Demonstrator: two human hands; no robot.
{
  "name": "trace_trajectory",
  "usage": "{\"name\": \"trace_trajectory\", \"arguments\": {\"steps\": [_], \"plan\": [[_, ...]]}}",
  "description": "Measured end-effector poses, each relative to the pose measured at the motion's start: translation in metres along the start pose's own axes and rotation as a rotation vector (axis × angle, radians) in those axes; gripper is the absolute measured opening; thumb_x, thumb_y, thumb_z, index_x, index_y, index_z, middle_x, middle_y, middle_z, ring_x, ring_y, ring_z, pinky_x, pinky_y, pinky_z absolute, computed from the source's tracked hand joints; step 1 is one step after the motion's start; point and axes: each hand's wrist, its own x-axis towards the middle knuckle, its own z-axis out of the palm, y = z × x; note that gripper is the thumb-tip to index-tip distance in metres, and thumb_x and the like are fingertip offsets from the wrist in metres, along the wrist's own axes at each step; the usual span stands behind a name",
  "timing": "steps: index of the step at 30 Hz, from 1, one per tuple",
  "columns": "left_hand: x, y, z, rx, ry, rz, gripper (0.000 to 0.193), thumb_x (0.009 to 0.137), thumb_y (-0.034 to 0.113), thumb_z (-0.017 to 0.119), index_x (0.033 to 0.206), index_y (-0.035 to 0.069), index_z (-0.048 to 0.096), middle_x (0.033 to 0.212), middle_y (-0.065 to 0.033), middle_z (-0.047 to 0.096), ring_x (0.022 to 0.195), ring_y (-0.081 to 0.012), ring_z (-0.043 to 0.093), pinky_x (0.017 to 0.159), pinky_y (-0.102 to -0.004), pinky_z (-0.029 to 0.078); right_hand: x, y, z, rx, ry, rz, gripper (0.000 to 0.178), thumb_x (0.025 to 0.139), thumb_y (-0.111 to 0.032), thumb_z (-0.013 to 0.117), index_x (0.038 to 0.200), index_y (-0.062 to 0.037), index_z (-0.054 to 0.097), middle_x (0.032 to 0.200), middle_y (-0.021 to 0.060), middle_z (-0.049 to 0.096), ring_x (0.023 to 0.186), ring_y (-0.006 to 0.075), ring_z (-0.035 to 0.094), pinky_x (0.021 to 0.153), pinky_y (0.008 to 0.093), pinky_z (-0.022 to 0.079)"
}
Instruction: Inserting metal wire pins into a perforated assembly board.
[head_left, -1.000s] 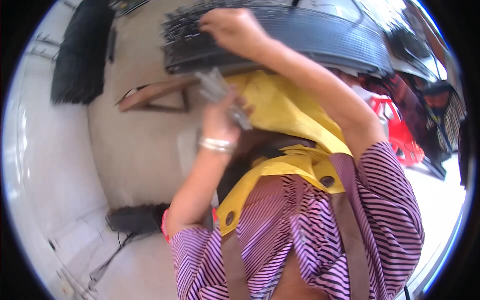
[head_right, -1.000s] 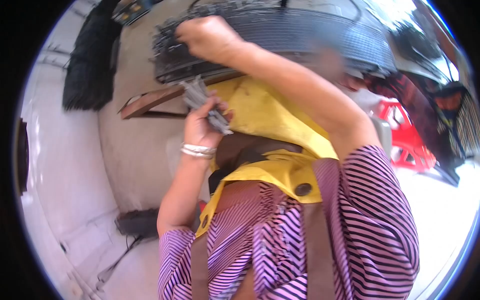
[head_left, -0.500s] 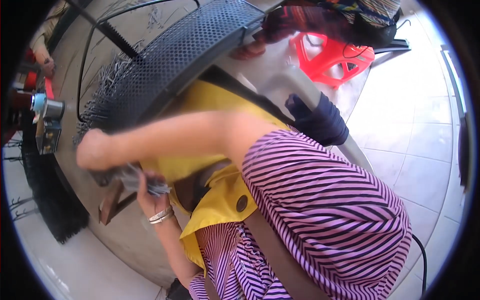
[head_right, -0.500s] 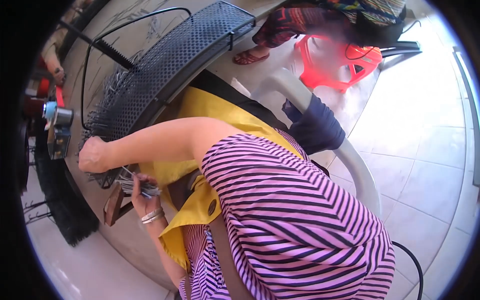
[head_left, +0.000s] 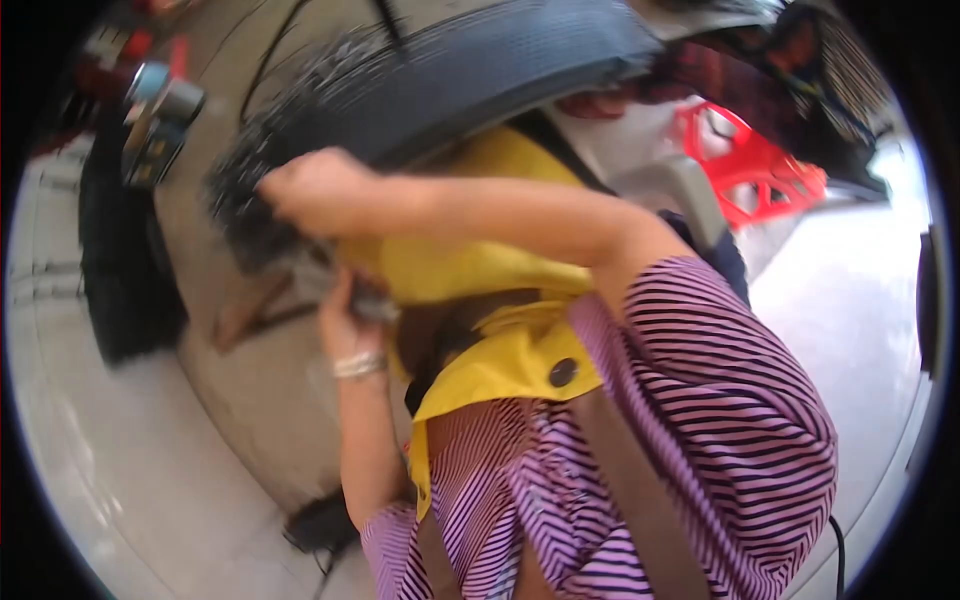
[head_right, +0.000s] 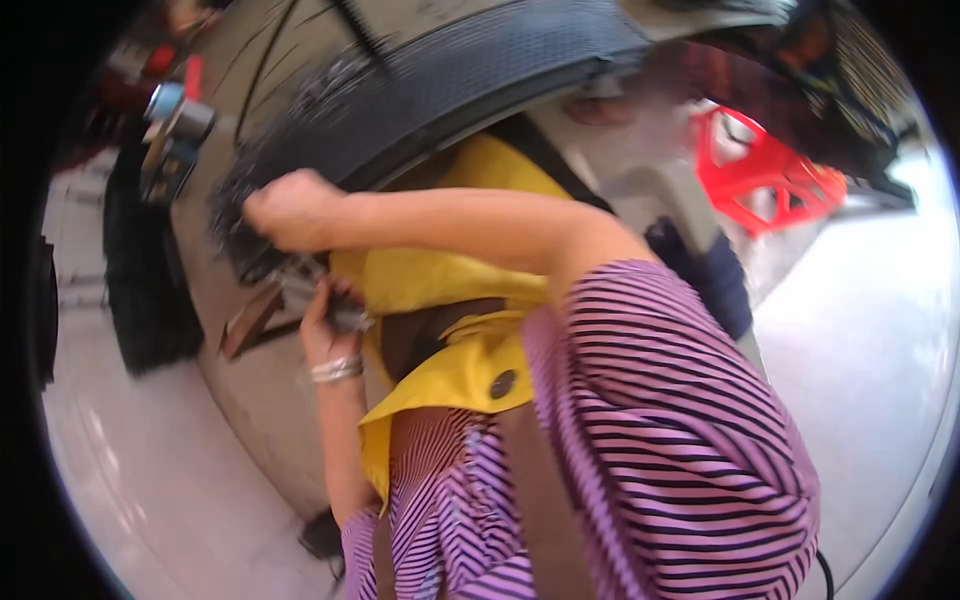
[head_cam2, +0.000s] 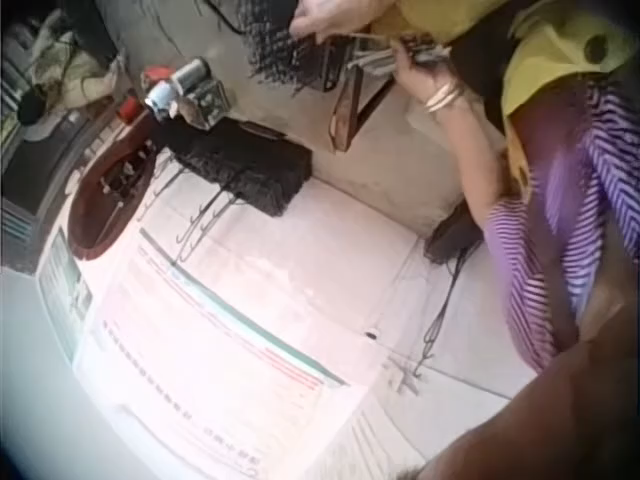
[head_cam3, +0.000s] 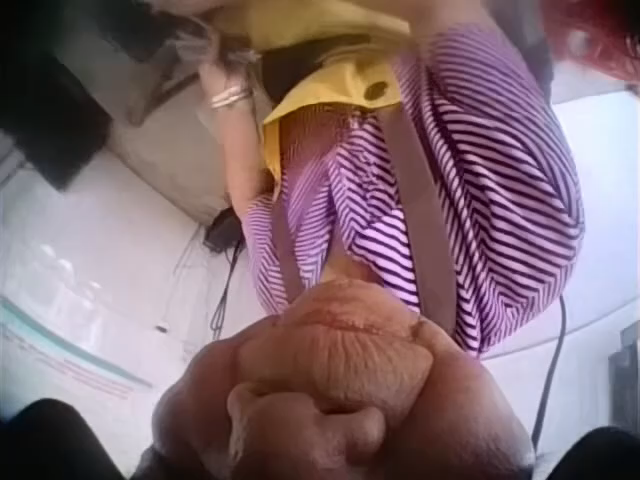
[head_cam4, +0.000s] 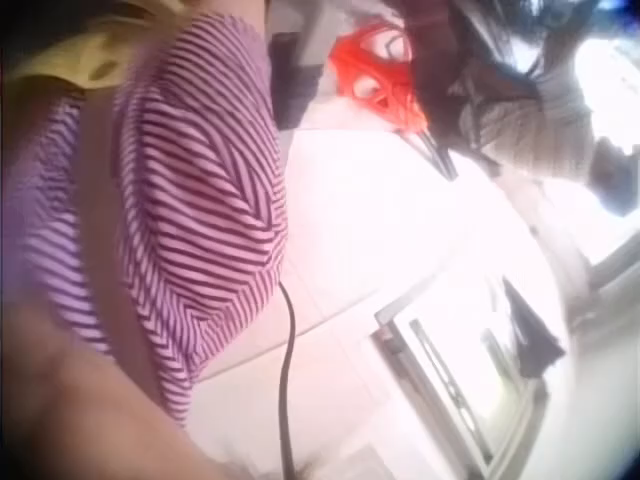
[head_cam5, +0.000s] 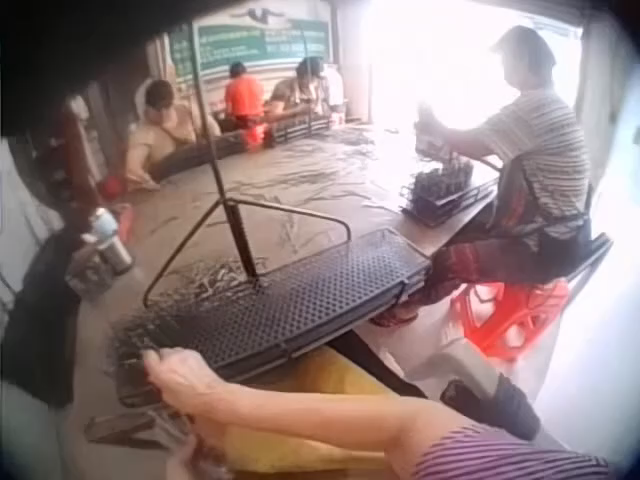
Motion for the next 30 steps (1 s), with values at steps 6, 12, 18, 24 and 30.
{"name": "trace_trajectory", "arguments": {"steps": [6, 12, 18, 24, 30], "plan": [[-0.009, 0.003, 0.017, -0.024, 0.012, -0.006, 0.017, 0.076, 0.007, 0.057, 0.092, 0.008, 0.05, 0.08, -0.0027, 0.052, 0.071, -0.015, 0.049, 0.06, -0.0316, 0.045, -0.023, -0.009, -0.013, 0.558, -0.209, 0.433, 0.02, 0.063, -0.01, 0.063, 0.076, 0.0041, 0.06, 0.062, 0.0136, 0.059, 0.054, 0.0183, 0.058, 0.049, 0.0293, 0.045], [-0.011, 0.002, 0.013, -0.067, 0.046, 0.036, 0.023, 0.075, 0.009, 0.057, 0.097, 0.005, 0.051, 0.08, -0.0058, 0.055, 0.067, -0.0184, 0.055, 0.056, -0.0353, 0.05, -0.018, -0.021, -0.024, 0.721, -0.378, 0.684, 0.014, 0.072, -0.002, 0.055, 0.084, 0.0059, 0.057, 0.058, 0.0067, 0.057, 0.045, 0.0095, 0.053, 0.04, 0.0213, 0.043], [-0.005, -0.001, 0.006, -0.253, 0.072, 0.018, 0.016, 0.076, 0.008, 0.052, 0.092, 0.004, 0.052, 0.077, -0.006, 0.054, 0.065, -0.0181, 0.053, 0.057, -0.0388, 0.048, 0.0, -0.02, -0.029, 0.854, 0.128, 0.552, 0.01, 0.074, 0.001, 0.052, 0.082, 0.0042, 0.056, 0.062, 0.0071, 0.058, 0.049, 0.0088, 0.054, 0.043, 0.0192, 0.043], [-0.007, 0.0, 0.008, -0.242, 0.121, 0.017, 0.019, 0.074, 0.003, 0.05, 0.093, 0.004, 0.053, 0.075, -0.004, 0.051, 0.065, -0.0161, 0.051, 0.059, -0.0384, 0.048, 0.031, -0.021, -0.012, 0.839, 0.37, 0.378, 0.003, 0.075, 0.0, 0.056, 0.073, 0.0001, 0.055, 0.056, 0.0014, 0.054, 0.051, 0.005, 0.052, 0.044, 0.0173, 0.04], [-0.009, 0.002, 0.014, -0.208, 0.136, 0.013, 0.024, 0.074, 0.002, 0.053, 0.098, 0.005, 0.051, 0.079, -0.0032, 0.051, 0.068, -0.0159, 0.051, 0.06, -0.0368, 0.049, 0.029, -0.007, 0.011, 0.401, 0.283, 0.047, 0.014, 0.077, -0.003, 0.054, 0.09, 0.0005, 0.057, 0.074, 0.0063, 0.062, 0.063, 0.0099, 0.06, 0.056, 0.0195, 0.048]]}}
